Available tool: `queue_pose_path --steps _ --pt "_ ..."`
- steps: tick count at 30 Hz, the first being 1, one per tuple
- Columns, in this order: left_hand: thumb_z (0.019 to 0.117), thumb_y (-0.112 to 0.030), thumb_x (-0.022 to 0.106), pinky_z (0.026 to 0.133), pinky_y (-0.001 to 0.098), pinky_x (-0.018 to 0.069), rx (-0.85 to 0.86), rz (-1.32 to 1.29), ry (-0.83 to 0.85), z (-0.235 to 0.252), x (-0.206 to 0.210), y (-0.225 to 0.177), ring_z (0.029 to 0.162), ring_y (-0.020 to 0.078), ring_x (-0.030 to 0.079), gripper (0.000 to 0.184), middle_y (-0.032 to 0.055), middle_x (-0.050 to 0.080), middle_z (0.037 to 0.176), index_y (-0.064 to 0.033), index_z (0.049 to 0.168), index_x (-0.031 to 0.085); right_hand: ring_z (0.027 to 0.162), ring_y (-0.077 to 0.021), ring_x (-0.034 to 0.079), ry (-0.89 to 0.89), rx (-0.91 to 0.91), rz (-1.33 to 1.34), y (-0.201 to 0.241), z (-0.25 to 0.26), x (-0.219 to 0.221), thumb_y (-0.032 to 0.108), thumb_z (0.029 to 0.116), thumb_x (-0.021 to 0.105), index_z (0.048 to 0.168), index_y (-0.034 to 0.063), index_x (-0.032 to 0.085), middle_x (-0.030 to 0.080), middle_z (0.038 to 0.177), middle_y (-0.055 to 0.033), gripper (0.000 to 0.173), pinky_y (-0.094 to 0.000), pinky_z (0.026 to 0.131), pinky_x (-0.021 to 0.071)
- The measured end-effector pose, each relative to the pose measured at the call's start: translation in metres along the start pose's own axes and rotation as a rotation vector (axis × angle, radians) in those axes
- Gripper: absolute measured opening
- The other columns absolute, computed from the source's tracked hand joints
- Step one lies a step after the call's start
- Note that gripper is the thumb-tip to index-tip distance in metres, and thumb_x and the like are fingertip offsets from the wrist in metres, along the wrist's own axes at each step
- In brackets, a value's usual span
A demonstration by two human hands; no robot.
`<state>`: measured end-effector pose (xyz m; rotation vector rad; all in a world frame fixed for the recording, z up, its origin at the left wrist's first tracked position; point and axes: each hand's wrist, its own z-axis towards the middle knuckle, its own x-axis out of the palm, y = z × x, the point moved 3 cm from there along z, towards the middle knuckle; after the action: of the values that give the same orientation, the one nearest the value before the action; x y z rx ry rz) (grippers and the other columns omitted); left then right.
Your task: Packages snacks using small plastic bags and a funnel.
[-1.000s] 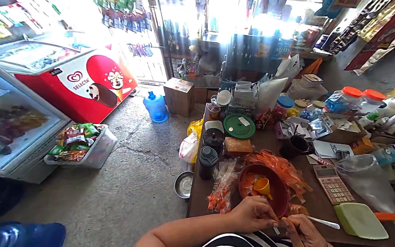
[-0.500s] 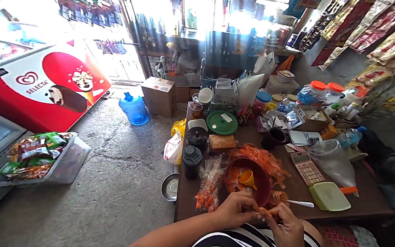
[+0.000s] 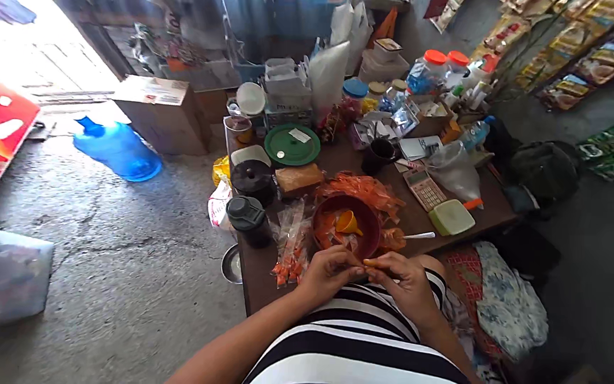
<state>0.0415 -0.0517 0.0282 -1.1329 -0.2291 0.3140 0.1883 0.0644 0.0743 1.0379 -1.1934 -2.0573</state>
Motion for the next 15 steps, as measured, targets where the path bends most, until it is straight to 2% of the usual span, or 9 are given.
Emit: queue_pose_path --steps 2,6,10,13,15 --pt "0.0955 -0.008 0.069 0.089 0.0204 0.0555 -0.002 0.019 0.002 0.000 -0.002 -0.001 0.096 0.0048 0.067 0.014 0.0089 0.071 0.097 0.0060 0.095 0.072 0.077 0.0020 0.066 -0.040 -0.020 -0.063 0.001 0.002 0.003 0.014 0.0943 0.071 0.100 0.0017 0.077 0.071 0.094 -0.0023 0.015 -0.0127 0.072 0.0582" --pt "0.0956 -0.009 0.069 0.090 0.0197 0.0534 -0.004 0.068 0.021 0.001 -0.003 -0.005 0.097 0.0060 0.066 0.016 0.0104 0.071 0.097 0.0062 0.093 0.072 0.069 0.0050 0.058 -0.096 -0.075 -0.184 -0.001 0.006 0.012 0.027 0.0958 0.071 0.087 0.0017 0.072 0.062 0.079 -0.0005 0.027 -0.0076 0.064 0.0505" --pt "0.0958 -0.010 0.069 0.090 0.0197 0.0521 0.023 0.094 0.039 0.003 -0.004 -0.005 0.096 0.0071 0.066 0.016 0.0107 0.071 0.095 0.0056 0.092 0.072 0.068 0.0042 0.054 -0.120 -0.128 -0.251 0.000 0.011 0.015 0.031 0.0989 0.066 0.079 0.0015 0.069 0.058 0.073 -0.0008 0.035 -0.0071 0.064 0.0454" --pt "0.0966 -0.011 0.069 0.089 0.0200 0.0525 0.025 0.086 0.015 0.005 -0.008 -0.006 0.096 0.0063 0.066 0.017 0.0097 0.071 0.095 0.0052 0.093 0.073 0.071 0.0043 0.059 -0.079 -0.096 -0.194 0.002 0.013 0.013 0.026 0.1021 0.062 0.088 0.0014 0.072 0.062 0.080 -0.0007 0.030 -0.0080 0.066 0.0506" --pt "0.0972 -0.012 0.068 0.088 0.0192 0.0532 0.005 0.079 -0.033 0.005 -0.011 -0.005 0.095 0.0043 0.066 0.018 0.0080 0.071 0.096 0.0049 0.094 0.073 0.072 0.0041 0.061 -0.020 -0.052 -0.131 0.002 0.014 0.009 0.019 0.1040 0.058 0.104 -0.0007 0.075 0.067 0.090 -0.0025 0.026 -0.0100 0.068 0.0538"
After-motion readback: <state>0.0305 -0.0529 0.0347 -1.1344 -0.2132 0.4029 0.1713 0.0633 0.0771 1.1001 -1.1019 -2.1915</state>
